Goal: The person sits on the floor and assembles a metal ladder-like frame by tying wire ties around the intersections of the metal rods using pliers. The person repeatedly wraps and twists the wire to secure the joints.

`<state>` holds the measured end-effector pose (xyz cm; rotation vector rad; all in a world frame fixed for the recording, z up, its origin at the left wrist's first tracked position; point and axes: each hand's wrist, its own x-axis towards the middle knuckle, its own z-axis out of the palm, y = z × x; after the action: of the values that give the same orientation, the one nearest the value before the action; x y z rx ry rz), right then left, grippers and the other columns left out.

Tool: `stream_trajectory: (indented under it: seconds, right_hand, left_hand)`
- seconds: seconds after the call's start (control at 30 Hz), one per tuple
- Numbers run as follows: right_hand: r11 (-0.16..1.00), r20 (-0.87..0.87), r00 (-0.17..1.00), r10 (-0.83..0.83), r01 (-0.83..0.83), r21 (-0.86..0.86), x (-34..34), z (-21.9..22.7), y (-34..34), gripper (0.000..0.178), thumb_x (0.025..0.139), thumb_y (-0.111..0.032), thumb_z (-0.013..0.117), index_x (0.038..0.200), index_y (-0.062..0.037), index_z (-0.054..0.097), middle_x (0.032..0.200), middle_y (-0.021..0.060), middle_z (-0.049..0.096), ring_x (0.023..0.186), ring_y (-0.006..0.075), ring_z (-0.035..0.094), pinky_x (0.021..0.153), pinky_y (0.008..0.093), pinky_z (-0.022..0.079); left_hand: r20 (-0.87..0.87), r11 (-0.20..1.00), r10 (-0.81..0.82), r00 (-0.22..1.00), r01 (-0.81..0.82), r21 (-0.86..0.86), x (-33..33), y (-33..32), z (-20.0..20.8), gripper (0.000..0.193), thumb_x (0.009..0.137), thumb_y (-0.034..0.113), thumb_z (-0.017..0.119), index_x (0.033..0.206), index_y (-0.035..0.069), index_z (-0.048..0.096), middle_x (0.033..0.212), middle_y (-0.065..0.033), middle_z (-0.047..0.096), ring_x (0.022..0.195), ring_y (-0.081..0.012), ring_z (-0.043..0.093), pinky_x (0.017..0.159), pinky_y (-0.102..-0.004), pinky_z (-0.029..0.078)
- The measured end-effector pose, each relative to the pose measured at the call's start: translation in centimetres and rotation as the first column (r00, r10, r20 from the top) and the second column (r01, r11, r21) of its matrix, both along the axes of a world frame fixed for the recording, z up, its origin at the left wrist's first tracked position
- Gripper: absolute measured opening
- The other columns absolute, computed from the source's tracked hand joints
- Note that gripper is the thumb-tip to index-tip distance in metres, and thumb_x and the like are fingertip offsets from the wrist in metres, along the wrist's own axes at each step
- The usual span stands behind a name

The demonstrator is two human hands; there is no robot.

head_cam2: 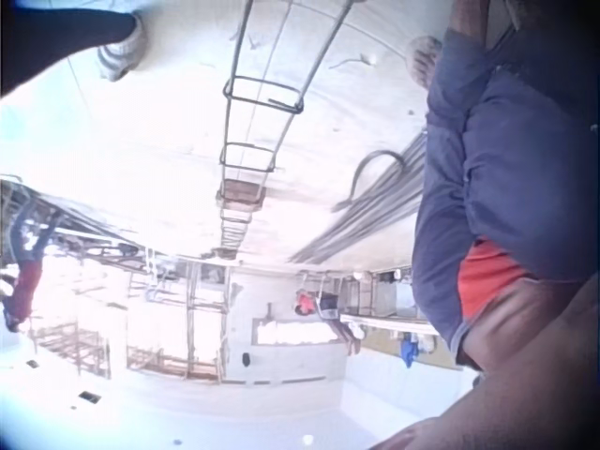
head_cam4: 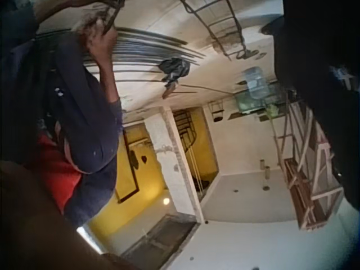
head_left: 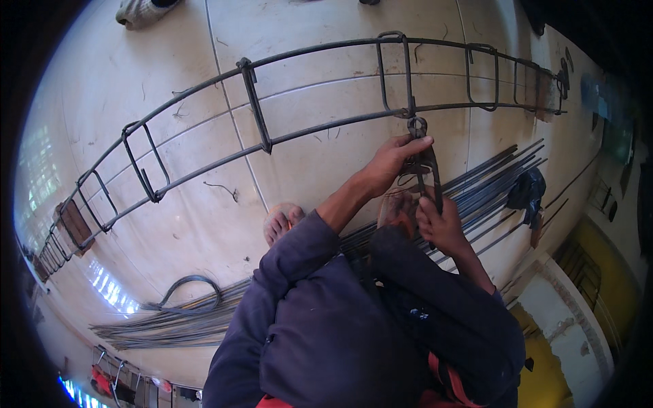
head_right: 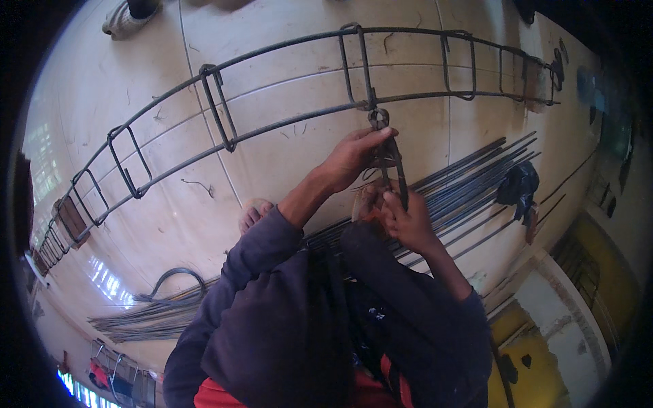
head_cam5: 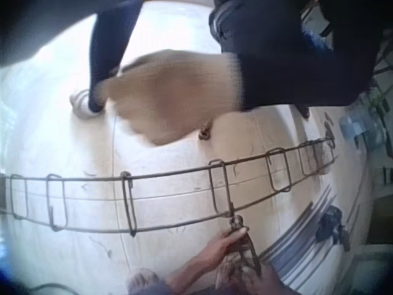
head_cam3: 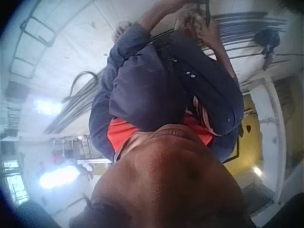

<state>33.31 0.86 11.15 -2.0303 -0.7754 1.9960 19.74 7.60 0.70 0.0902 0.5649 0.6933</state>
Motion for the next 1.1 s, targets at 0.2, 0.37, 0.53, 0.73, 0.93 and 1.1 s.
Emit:
stream_trajectory:
  seconds: [0.2, 0.37, 0.53, 0.73, 0.93, 1.1]
  right_hand:
    - [0.905, -0.485, 0.788, -0.38, 0.208, -0.37, 2.8, 1.5, 1.5, 0.026, 0.099, -0.026, 0.046, 0.12, -0.0108, 0.048, 0.062, -0.0048, 0.029, 0.043, 0.0016, 0.023, 0.034, 0.0173, 0.017]
    - [0.875, -0.61, 0.647, -0.458, 0.208, -0.437, 4.2, -0.6, 0.2, 0.031, 0.098, -0.03, 0.047, 0.116, -0.0056, 0.047, 0.064, -0.0047, 0.03, 0.044, 0.0011, 0.025, 0.033, 0.0162, 0.017]
    - [0.916, -0.225, 0.936, -0.272, 0.18, -0.358, 1.4, 1.5, 1.0, 0.036, 0.096, -0.038, 0.051, 0.107, -0.0038, 0.047, 0.064, -0.0022, 0.042, 0.045, 0.0061, 0.037, 0.036, 0.0213, 0.029]
    - [0.768, 0.706, 0.665, 0.242, -0.576, 0.28, -0.8, 2.5, -0.3, 0.041, 0.087, -0.03, 0.063, 0.113, -0.0002, 0.051, 0.071, 0.0111, 0.055, 0.064, 0.0245, 0.06, 0.058, 0.037, 0.048]
    - [0.617, 0.897, 0.359, 0.256, -0.775, 0.134, -0.7, 1.7, -1.2, 0.04, 0.089, -0.021, 0.058, 0.122, 0.0012, 0.052, 0.081, 0.0204, 0.059, 0.066, 0.0394, 0.061, 0.057, 0.0452, 0.047]
    - [0.809, 0.522, 0.792, 0.318, -0.513, 0.286, 1.3, 0.9, -0.1, 0.034, 0.096, -0.029, 0.048, 0.107, 0.0033, 0.054, 0.073, 0.0145, 0.057, 0.047, 0.0253, 0.054, 0.046, 0.0348, 0.043]
  left_hand:
    - [0.382, 0.95, 0.185, 0.905, -0.065, -0.304, 0.3, 0.4, 1.5, 0.039, 0.09, 0.04, 0.061, 0.099, 0.002, 0.058, 0.091, -0.0096, 0.063, 0.087, -0.0225, 0.063, 0.084, -0.0346, 0.05]
    - [0.155, 0.957, 0.077, 0.985, -0.03, -0.289, 2.4, 1.0, 2.2, 0.036, 0.089, 0.041, 0.063, 0.086, 0.005, 0.057, 0.08, -0.0072, 0.06, 0.065, -0.0145, 0.054, 0.067, -0.0303, 0.049]
    - [0.018, 0.944, 0.159, 0.987, -0.147, -0.294, 2.9, 1.1, 3.2, 0.041, 0.093, 0.042, 0.056, 0.098, 0.002, 0.051, 0.082, -0.0119, 0.061, 0.052, -0.0096, 0.044, 0.048, -0.0248, 0.039]
    - [-0.078, 0.921, 0.244, 0.967, -0.256, -0.295, 3.7, 1.3, 2.9, 0.036, 0.094, 0.037, 0.057, 0.099, 0.002, 0.049, 0.085, -0.0111, 0.058, 0.051, -0.0085, 0.039, 0.046, -0.0256, 0.036]
    - [-0.198, 0.925, 0.247, 0.949, -0.292, -0.245, 4.8, 1.6, 3.6, 0.035, 0.095, 0.037, 0.053, 0.098, 0.002, 0.051, 0.089, -0.0107, 0.063, 0.05, -0.0079, 0.04, 0.046, -0.0258, 0.038]
    - [-0.34, 0.979, 0.115, 0.933, -0.165, -0.121, 3.5, 1.2, 3.7, 0.038, 0.091, 0.036, 0.06, 0.103, 0.001, 0.054, 0.092, -0.009, 0.066, 0.064, -0.0084, 0.044, 0.061, -0.0289, 0.042]
